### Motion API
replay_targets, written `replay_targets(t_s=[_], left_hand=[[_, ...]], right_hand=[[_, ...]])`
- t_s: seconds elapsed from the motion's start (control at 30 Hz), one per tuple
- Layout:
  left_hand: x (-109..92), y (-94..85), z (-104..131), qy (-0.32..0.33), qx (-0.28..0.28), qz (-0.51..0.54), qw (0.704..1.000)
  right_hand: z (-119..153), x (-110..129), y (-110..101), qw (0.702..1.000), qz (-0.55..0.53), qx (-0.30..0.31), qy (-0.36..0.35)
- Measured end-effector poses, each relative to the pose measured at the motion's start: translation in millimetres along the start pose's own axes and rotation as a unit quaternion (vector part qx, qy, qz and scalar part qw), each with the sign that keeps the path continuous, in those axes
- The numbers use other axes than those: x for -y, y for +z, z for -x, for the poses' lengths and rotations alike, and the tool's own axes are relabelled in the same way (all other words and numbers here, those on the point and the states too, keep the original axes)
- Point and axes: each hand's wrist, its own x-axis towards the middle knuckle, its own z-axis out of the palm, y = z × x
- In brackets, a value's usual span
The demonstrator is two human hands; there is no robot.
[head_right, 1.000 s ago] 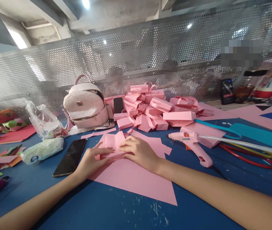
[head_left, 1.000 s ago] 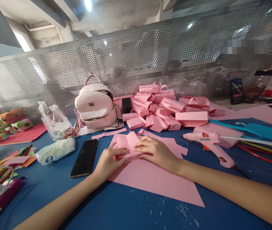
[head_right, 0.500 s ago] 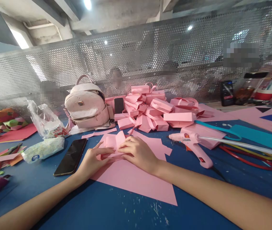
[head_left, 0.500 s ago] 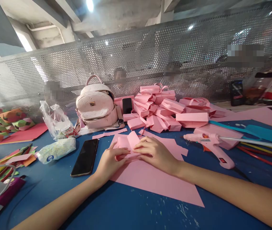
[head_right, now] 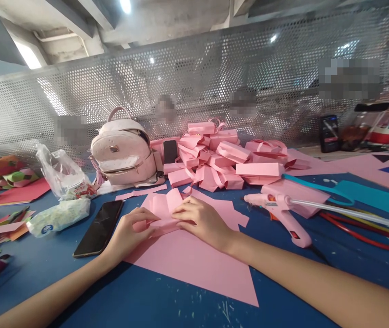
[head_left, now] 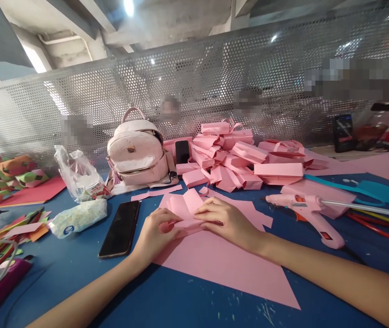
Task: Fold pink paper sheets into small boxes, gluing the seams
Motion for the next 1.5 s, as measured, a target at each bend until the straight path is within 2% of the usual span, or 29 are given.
replay_targets(t_s=[0.23, 0.6, 0.8, 1.03, 1.5], left_hand=[[3, 1.4, -2, -0.038, 0.007, 0.017, 0.999], [3, 0.9, -4, -0.039, 0.004, 0.030, 0.999], [4, 2.3, -3, -0.020, -0.004, 0.020, 1.000], [-3, 6.2, 4, 0.034, -0.019, -0.015, 0.999], [-7, 7.7, 7, 0.094, -0.048, -0.001, 0.994]], right_hand=[[-1, -2, 3, 1.000, -0.026, -0.004, 0.008], [-3, -2, 3, 0.999, -0.051, -0.008, 0.015], [-4, 0, 3, 0.999, -0.034, -0.014, 0.004], [-5, 19, 8, 0.999, 0.027, -0.023, 0.004], [-3, 20, 8, 0.997, -0.066, -0.042, 0.001]])
